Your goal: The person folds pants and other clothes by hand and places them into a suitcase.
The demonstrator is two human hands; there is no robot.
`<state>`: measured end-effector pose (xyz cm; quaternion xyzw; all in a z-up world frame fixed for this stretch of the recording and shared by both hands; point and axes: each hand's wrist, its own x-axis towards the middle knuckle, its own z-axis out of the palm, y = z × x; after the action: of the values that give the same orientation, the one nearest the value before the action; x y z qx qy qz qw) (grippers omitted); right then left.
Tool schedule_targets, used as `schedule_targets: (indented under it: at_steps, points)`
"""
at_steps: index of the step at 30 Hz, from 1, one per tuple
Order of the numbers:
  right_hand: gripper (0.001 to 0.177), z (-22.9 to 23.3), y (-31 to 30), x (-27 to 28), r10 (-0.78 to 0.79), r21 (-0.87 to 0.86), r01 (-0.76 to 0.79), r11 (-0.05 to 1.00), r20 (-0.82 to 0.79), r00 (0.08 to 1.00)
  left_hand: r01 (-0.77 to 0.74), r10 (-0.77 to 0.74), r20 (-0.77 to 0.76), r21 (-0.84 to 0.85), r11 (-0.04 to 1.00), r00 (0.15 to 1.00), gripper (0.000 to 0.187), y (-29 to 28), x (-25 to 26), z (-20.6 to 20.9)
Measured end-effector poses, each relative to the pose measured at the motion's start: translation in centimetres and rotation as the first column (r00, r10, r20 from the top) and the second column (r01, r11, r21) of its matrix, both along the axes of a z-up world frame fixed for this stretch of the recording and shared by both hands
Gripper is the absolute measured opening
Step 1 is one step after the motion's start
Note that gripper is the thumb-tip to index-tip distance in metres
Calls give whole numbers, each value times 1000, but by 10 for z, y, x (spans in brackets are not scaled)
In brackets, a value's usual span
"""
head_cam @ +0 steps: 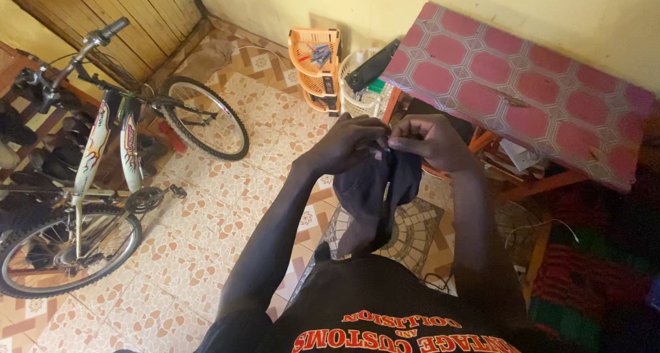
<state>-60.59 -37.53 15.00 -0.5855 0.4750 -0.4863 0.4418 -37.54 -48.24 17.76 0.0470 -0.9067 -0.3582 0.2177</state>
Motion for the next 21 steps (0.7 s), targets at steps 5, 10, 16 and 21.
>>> schedule_targets:
  at_steps: [5, 10, 16, 21]
  points:
    - [22, 17, 5, -4, 2, -3, -3, 1000, -145, 989, -71, 67, -24, -214, 974, 997, 18, -3, 1, 4]
    - [32, -4, 6, -32, 181, -52, -203, 978, -282, 942, -20, 5, -78, -188, 982, 997, 16, -12, 3, 4]
    - [32, -48, 4, -26, 153, -41, -162, 986, -169, 974, 87, -106, -212, -94, 992, 972, 23, -14, -7, -2]
    - [34, -25, 6, -7, 24, -73, -18, 997, 74, 997, 6, -35, -284, -102, 995, 958, 25, -14, -15, -9]
